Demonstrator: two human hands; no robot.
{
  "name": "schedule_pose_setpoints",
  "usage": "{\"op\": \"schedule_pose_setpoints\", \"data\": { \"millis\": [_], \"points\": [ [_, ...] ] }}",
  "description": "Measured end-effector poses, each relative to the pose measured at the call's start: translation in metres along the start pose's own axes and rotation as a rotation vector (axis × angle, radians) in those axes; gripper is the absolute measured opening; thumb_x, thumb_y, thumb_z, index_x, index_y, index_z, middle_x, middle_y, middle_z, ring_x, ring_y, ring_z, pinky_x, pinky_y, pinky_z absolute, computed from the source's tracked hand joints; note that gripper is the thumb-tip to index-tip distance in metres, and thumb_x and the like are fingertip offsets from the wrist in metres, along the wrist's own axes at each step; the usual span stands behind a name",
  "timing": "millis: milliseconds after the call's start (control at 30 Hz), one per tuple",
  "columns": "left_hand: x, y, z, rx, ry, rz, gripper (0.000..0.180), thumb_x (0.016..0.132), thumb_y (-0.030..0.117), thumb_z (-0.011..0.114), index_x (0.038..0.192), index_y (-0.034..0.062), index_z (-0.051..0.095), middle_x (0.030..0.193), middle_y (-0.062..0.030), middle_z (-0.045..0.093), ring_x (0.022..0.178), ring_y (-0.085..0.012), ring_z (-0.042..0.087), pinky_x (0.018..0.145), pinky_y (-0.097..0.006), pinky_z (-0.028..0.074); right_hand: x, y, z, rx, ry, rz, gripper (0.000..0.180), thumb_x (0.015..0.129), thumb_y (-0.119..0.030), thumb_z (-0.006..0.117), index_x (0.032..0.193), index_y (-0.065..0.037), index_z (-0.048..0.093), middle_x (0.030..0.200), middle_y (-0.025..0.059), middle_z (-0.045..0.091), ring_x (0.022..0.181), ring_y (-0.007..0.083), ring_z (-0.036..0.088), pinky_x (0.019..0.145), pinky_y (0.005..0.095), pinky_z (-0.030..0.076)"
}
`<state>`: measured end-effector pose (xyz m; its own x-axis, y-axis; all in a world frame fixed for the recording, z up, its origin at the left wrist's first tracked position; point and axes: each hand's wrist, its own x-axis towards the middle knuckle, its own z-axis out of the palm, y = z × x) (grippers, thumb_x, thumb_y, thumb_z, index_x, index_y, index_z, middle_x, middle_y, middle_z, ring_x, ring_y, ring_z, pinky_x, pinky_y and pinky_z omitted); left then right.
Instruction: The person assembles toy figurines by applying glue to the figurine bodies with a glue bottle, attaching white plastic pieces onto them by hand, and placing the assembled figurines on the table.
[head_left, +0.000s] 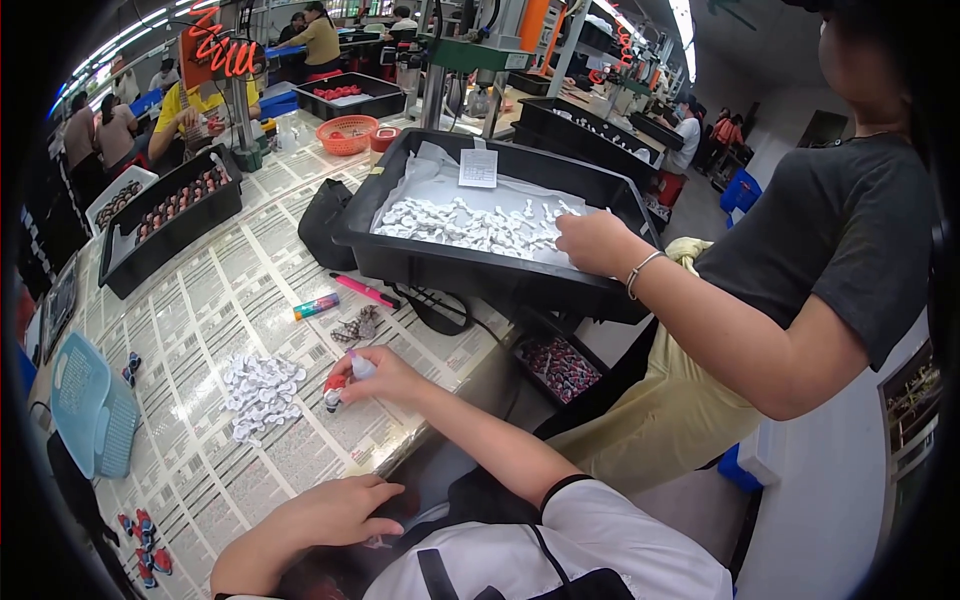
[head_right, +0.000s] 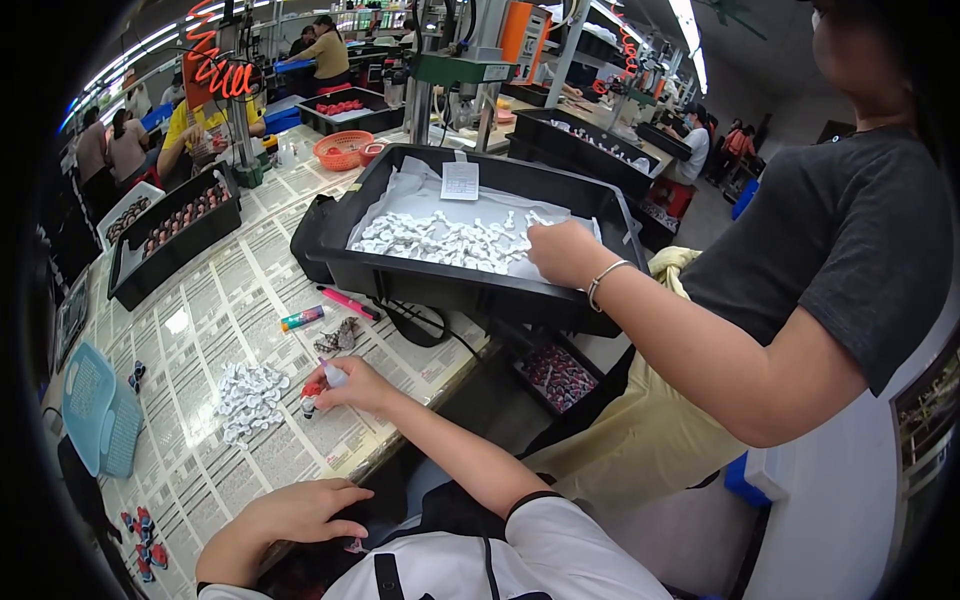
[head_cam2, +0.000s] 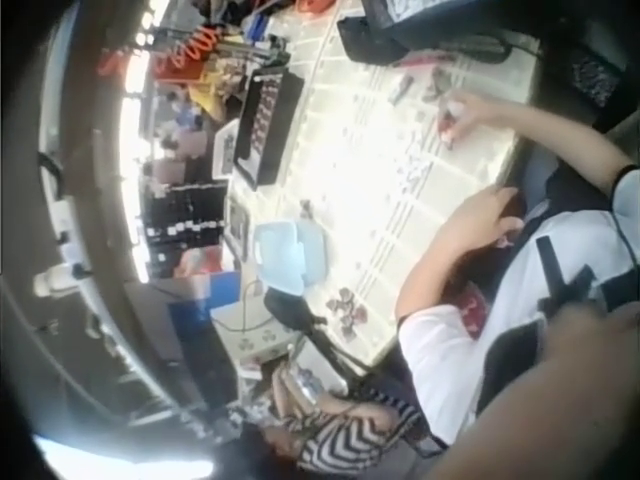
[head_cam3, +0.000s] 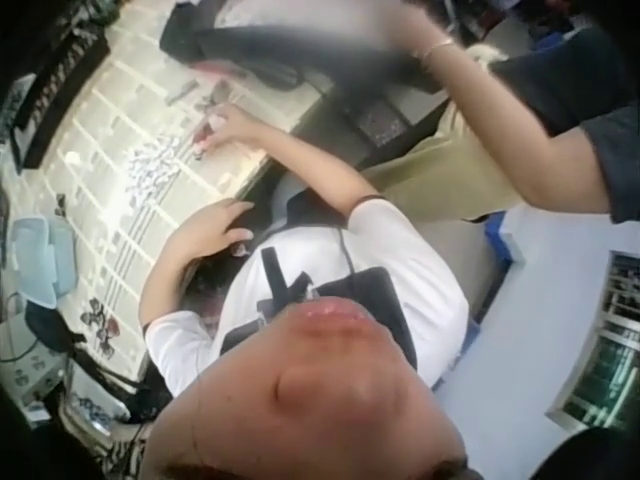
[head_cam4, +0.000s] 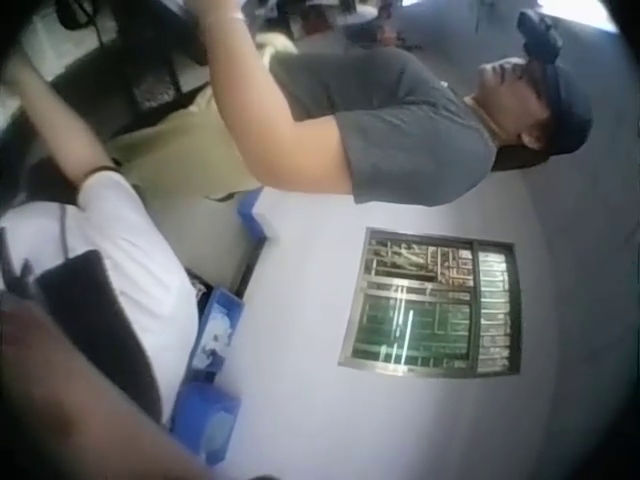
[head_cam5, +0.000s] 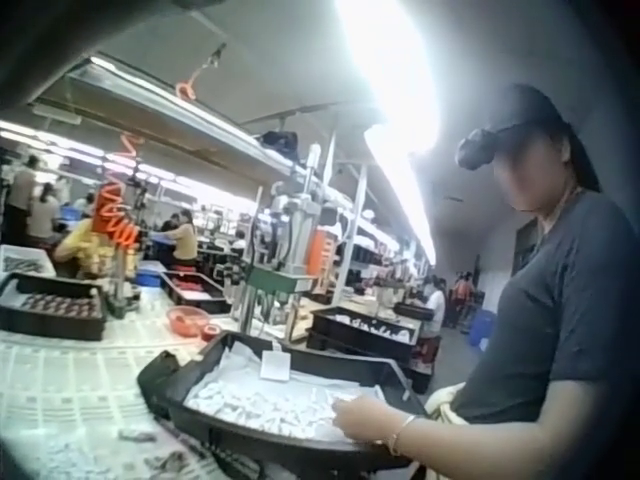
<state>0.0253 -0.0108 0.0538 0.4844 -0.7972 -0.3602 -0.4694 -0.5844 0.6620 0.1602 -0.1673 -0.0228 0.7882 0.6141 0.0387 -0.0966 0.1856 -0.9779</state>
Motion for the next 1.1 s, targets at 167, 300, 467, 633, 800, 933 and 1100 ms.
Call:
{"op": "schedule_pose_setpoints", "data": {
  "millis": [167, 300, 467, 633, 800, 933, 1100],
  "points": [
    [0.0, -0.003, 0.004, -0.002, 0.033, 0.027, 0.057, 0.084, 0.043, 0.054, 0.122, 0.0006, 0.046, 0.111, -0.018, 0.054, 0.099, -0.0348, 0.054, 0.084, -0.039, 0.044, -0.001, -0.001, 0.0, -0.021, 0.007, -0.037, 0.029, 0.065, 0.002, 0.071, 0.093, 0.0, 0.064, 0.081, 0.003, 0.063, 0.072, 0.0082, 0.058, 0.065, 0.0226, 0.05],
    [0.001, -0.005, 0.006, 0.008, 0.018, 0.026, 0.059, 0.084, 0.043, 0.053, 0.122, -0.0009, 0.045, 0.114, -0.0184, 0.052, 0.102, -0.0342, 0.053, 0.086, -0.038, 0.043, 0.0, 0.003, -0.001, -0.043, -0.007, -0.014, 0.03, 0.065, 0.001, 0.071, 0.093, -0.001, 0.064, 0.082, 0.0029, 0.063, 0.072, 0.0081, 0.058, 0.065, 0.0223, 0.049],
    [-0.004, -0.003, 0.006, -0.003, 0.084, 0.033, 0.052, 0.085, 0.038, 0.055, 0.119, 0.0004, 0.049, 0.106, -0.0174, 0.057, 0.095, -0.0343, 0.056, 0.082, -0.038, 0.045, 0.001, 0.0, 0.002, -0.066, -0.024, 0.004, 0.03, 0.066, 0.002, 0.071, 0.095, -0.002, 0.064, 0.086, 0.0018, 0.065, 0.074, 0.0053, 0.057, 0.068, 0.0203, 0.046],
    [-0.001, 0.033, -0.059, -0.281, 0.163, 0.215, 0.034, 0.085, 0.019, 0.057, 0.114, 0.0013, 0.054, 0.079, -0.0155, 0.062, 0.08, -0.0296, 0.061, 0.071, -0.034, 0.048, -0.004, -0.01, 0.011, 0.209, 0.036, -0.053, 0.031, 0.066, 0.002, 0.072, 0.095, -0.002, 0.064, 0.085, 0.0024, 0.064, 0.073, 0.0069, 0.056, 0.067, 0.0206, 0.047],
    [0.064, 0.089, -0.16, -0.039, 0.41, 0.198, 0.034, 0.089, 0.026, 0.045, 0.108, -0.001, 0.055, 0.083, -0.0172, 0.061, 0.076, -0.0285, 0.061, 0.07, -0.035, 0.048, 0.0, 0.002, 0.006, 0.32, 0.045, -0.041, 0.031, 0.066, 0.0, 0.071, 0.095, -0.001, 0.063, 0.084, 0.0037, 0.063, 0.077, 0.01, 0.059, 0.07, 0.0235, 0.049],
    [0.067, 0.087, -0.132, 0.1, -0.127, 0.301, 0.045, 0.092, 0.039, 0.041, 0.099, -0.0018, 0.059, 0.09, -0.019, 0.062, 0.085, -0.0335, 0.059, 0.074, -0.039, 0.047, 0.002, -0.007, -0.003, 0.068, 0.003, 0.024, 0.03, 0.066, 0.0, 0.071, 0.095, -0.001, 0.063, 0.087, 0.0043, 0.063, 0.079, 0.0105, 0.059, 0.071, 0.025, 0.049],
    [0.028, 0.015, -0.022, -0.071, -0.033, 0.203, 0.038, 0.089, 0.034, 0.049, 0.101, -0.0006, 0.06, 0.083, -0.0187, 0.061, 0.079, -0.0344, 0.059, 0.072, -0.041, 0.047, -0.004, -0.002, -0.006, 0.128, 0.023, 0.034, 0.029, 0.066, 0.0, 0.071, 0.095, -0.001, 0.063, 0.088, 0.0045, 0.064, 0.079, 0.0102, 0.059, 0.072, 0.0256, 0.049]
  ]
}}
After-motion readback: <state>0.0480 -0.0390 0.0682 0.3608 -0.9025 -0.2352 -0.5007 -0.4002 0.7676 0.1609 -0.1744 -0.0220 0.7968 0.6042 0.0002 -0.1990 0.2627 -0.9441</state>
